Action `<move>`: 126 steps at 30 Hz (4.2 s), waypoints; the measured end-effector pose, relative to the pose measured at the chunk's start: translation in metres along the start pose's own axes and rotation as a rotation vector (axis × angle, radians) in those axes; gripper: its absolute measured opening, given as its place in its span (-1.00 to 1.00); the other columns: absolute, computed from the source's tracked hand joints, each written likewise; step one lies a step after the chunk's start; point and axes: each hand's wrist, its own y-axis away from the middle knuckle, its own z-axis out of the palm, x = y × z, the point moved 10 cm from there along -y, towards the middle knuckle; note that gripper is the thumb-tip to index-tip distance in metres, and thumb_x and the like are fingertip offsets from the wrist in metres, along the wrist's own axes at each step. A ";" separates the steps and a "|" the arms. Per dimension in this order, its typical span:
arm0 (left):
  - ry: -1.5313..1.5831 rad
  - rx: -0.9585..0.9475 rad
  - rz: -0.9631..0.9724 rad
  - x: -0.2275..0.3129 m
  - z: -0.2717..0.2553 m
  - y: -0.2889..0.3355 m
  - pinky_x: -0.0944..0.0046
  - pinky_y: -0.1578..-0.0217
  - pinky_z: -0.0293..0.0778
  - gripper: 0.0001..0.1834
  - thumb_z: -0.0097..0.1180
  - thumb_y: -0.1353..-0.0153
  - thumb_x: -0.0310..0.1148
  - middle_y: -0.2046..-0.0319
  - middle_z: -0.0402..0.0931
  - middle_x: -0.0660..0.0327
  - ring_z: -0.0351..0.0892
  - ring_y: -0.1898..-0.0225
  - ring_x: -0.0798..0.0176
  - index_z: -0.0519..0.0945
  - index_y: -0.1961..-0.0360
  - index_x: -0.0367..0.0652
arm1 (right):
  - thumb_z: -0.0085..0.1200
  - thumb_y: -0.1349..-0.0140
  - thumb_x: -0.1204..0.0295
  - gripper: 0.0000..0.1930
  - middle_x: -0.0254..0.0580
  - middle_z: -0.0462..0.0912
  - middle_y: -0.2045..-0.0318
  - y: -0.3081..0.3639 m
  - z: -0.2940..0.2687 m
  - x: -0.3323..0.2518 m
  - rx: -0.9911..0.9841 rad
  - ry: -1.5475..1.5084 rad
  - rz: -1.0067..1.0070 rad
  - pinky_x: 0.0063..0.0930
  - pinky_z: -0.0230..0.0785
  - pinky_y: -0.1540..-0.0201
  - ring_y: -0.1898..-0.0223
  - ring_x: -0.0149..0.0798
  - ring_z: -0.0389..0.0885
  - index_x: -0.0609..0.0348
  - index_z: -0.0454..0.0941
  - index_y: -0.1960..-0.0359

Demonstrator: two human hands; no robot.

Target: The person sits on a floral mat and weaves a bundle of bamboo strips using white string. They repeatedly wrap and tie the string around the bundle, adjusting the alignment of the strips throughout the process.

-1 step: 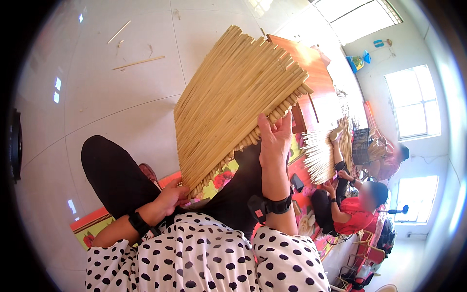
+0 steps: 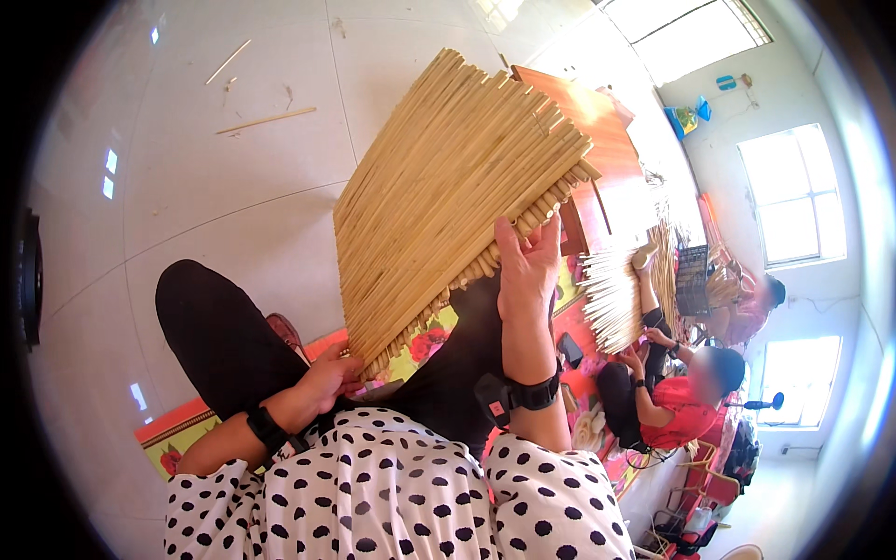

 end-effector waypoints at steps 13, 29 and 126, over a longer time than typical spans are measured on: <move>-0.031 -0.006 0.028 0.002 -0.002 -0.002 0.36 0.44 0.52 -0.51 0.08 -0.32 -0.39 0.21 0.62 0.16 0.57 0.48 0.33 0.33 -0.26 -0.08 | 0.29 -0.19 0.51 -0.64 -0.22 0.67 0.18 -0.002 -0.012 0.006 0.039 0.151 0.013 -0.56 0.48 0.21 0.25 -0.46 0.62 0.32 0.51 -0.01; -0.141 -0.145 -0.201 -0.016 0.010 0.011 0.21 0.17 0.59 -0.58 0.18 -0.28 -0.31 0.12 0.58 0.12 0.67 0.24 0.18 0.34 -0.09 -0.15 | 0.32 -0.13 0.53 -0.78 -0.32 0.66 0.39 -0.002 -0.011 -0.010 0.023 0.217 -0.108 -0.65 0.38 0.39 0.45 -0.57 0.52 0.30 0.59 0.21; -1.189 -0.113 0.810 0.083 0.075 0.023 0.01 -0.41 0.03 0.16 0.41 0.03 -0.14 -0.39 -0.08 -0.35 -0.06 -0.45 -0.32 -0.05 -0.46 -0.33 | 0.18 -0.17 0.57 -0.68 -0.36 0.70 0.24 0.009 -0.019 0.004 -0.130 0.081 0.003 -0.66 0.43 0.26 0.31 -0.61 0.60 0.31 0.55 0.01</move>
